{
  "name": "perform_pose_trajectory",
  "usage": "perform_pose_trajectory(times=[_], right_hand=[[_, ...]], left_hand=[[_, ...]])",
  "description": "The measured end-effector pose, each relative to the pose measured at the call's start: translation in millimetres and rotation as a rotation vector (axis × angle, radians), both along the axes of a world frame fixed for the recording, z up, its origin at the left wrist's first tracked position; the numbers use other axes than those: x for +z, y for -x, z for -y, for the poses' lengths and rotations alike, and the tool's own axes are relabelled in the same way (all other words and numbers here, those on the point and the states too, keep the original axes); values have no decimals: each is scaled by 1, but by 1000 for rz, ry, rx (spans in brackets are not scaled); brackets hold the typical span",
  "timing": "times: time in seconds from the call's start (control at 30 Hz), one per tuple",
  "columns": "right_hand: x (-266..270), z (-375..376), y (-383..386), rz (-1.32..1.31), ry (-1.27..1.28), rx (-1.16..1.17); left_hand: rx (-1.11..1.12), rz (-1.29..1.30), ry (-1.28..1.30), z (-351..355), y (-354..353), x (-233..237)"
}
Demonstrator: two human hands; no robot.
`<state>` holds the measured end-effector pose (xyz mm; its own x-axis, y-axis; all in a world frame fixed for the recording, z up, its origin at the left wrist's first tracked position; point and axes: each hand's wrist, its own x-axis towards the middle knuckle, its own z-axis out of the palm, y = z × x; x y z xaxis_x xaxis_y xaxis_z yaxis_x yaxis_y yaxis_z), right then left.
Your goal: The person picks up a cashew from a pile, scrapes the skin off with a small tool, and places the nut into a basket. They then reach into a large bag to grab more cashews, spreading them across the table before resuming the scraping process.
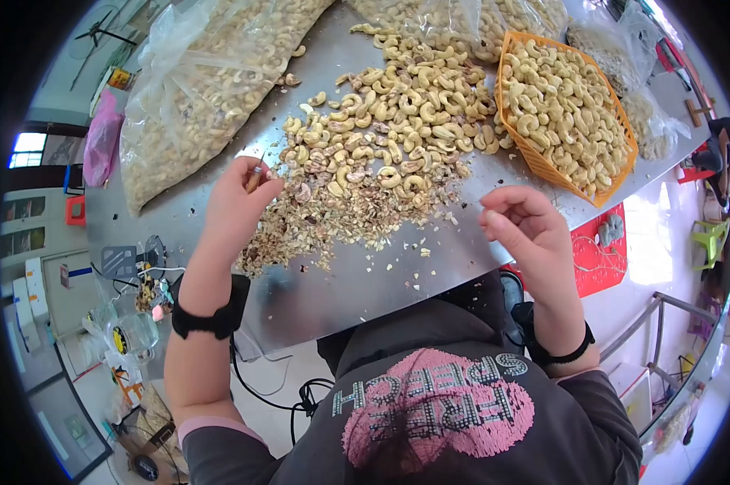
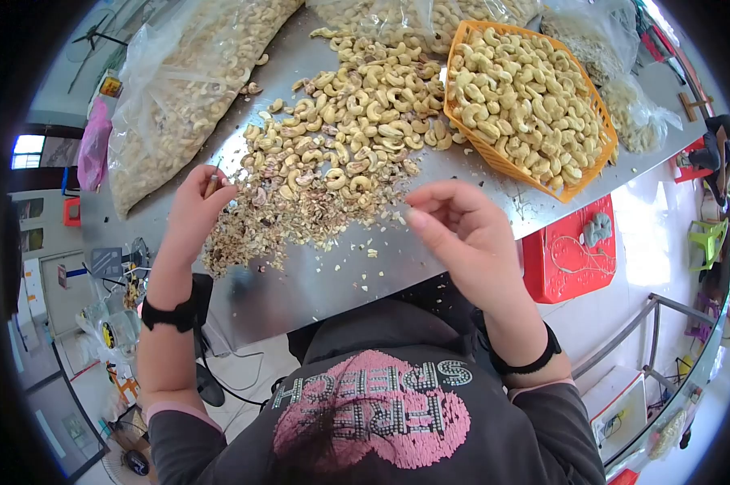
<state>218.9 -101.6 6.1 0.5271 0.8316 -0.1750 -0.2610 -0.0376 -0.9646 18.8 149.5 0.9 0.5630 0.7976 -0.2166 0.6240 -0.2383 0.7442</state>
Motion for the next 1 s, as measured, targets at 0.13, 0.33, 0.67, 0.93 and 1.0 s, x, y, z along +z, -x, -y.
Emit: perform_pose_trajectory(times=[0.13, 0.33, 0.67, 0.93, 1.0], right_hand=[[-3, -10, 19, 100, -53, 124], [-3, -24, 49, 222, -159, 329], [-7, -24, 57, 127, -218, 195], [-3, -21, 52, 66, -220, 286], [1, -22, 52, -32, -185, 317]], left_hand=[[60, 133, 425, 46, -10, 40], [-135, 339, 834, 95, -13, 49], [-121, 543, 832, 120, -19, 45], [-165, 494, 773, 119, -16, 34], [-179, 489, 717, 119, -14, 30]])
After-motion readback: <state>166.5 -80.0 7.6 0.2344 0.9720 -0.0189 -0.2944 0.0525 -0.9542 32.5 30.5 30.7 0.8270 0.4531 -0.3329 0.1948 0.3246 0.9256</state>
